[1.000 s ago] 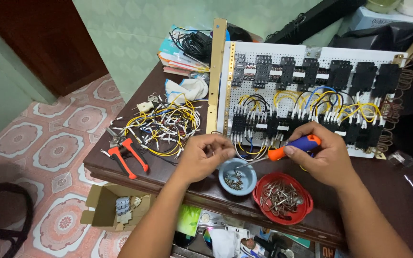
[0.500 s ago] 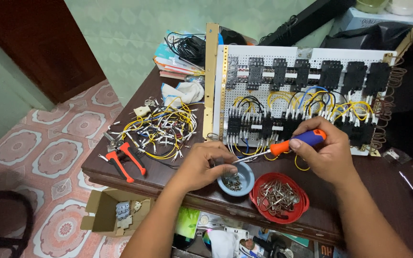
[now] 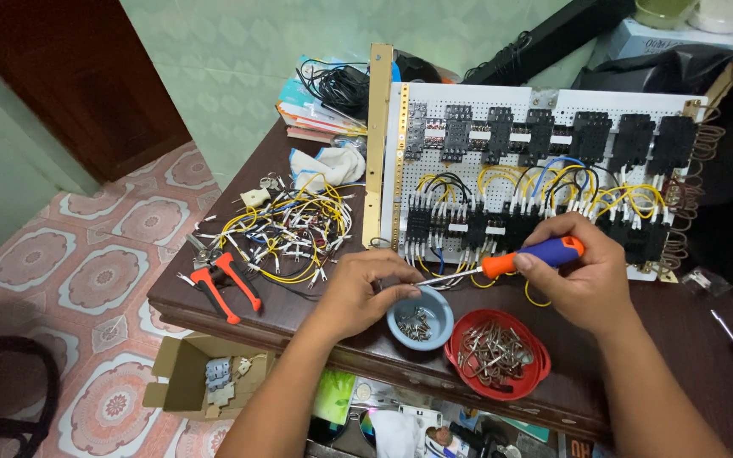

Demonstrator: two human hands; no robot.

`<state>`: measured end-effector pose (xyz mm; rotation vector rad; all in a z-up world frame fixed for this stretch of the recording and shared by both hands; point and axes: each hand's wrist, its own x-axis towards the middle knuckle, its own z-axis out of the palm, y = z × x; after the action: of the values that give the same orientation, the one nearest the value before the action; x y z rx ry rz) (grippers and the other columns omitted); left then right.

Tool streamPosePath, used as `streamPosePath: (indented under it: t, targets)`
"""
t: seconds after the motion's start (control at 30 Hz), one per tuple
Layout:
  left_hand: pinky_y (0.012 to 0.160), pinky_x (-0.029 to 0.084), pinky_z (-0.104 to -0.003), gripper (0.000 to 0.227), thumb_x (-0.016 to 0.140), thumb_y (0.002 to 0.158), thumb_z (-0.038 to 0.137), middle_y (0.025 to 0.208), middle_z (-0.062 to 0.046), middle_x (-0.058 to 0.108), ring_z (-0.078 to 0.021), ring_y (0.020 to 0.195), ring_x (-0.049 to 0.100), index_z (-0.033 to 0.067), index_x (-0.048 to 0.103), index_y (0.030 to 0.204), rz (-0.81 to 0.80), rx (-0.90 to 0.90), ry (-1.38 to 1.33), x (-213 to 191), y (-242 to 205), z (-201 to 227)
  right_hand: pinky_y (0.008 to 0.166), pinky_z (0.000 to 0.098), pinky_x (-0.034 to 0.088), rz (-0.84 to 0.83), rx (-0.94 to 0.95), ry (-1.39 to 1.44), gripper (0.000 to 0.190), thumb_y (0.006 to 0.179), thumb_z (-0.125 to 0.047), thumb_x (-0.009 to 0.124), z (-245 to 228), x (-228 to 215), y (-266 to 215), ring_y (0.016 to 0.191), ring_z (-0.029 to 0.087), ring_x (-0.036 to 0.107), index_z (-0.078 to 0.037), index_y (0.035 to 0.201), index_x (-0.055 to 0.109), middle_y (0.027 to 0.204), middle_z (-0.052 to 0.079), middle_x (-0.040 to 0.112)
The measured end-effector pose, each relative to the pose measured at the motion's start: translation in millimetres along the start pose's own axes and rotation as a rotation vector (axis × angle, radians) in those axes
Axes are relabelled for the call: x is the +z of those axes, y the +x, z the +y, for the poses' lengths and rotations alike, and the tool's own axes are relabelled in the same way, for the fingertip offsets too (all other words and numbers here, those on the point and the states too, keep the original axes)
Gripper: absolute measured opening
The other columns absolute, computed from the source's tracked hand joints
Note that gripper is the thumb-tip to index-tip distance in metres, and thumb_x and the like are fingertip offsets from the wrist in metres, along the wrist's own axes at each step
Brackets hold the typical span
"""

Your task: The person uses a screwdriver to tighten screws on a white circuit board mounted on a wooden frame. They repeatedly pick up small screws from a blue cup and a red bowl, place them into the board, and secure them with the tool. The workspace is cluttered with loose wires, pliers, and other electronic components.

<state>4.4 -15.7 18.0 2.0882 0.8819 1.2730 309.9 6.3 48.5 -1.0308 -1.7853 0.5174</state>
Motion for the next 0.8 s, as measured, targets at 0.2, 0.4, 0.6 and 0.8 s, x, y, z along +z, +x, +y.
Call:
streamPosePath:
  t: [0.2, 0.4, 0.6, 0.8]
  targets:
    - [0.075, 0.06, -0.029, 0.014, 0.083, 0.085, 0.012, 0.094, -0.004, 0.076, -0.0164, 0.079, 0.072, 0.0097, 0.08, 0.099, 0.014, 0.034, 0.098, -3, -1, -2, 0.067, 0.0254, 0.048, 0.03, 0.017, -0.007, 0.025, 0.083, -0.021, 0.081, 0, 7, -5, 0.071, 0.01, 0.057, -0.012, 0.099, 0.065, 0.088, 0.002, 0.069]
    - [0.072, 0.059, -0.039, 0.01, 0.081, 0.085, 0.014, 0.089, -0.004, 0.078, -0.0316, 0.083, 0.076, 0.0151, 0.081, 0.095, 0.071, -0.035, 0.171, -9, 0, -1, 0.057, 0.0287, 0.048, 0.114, -0.058, -0.046, 0.026, 0.079, -0.016, 0.087, 3, 18, -4, 0.06, 0.019, 0.062, -0.005, 0.098, 0.072, 0.068, 0.013, 0.067]
    - [0.074, 0.059, -0.038, 0.009, 0.08, 0.084, 0.014, 0.087, -0.002, 0.078, -0.0306, 0.084, 0.076, 0.0169, 0.081, 0.092, 0.061, -0.023, 0.246, -17, -2, -13, 0.06, 0.0357, 0.052, -0.006, -0.155, -0.15, 0.027, 0.08, -0.018, 0.086, -25, 24, 7, 0.066, 0.029, 0.071, -0.01, 0.101, 0.073, 0.08, 0.014, 0.074]
    - [0.073, 0.059, -0.044, 0.01, 0.074, 0.086, 0.006, 0.089, -0.007, 0.077, -0.0366, 0.086, 0.074, 0.0118, 0.078, 0.093, 0.091, 0.039, 0.303, -24, -3, -14, 0.067, 0.0457, 0.055, -0.128, -0.242, -0.238, 0.026, 0.084, -0.017, 0.082, -68, 29, 25, 0.077, 0.043, 0.073, -0.008, 0.105, 0.07, 0.087, 0.019, 0.075]
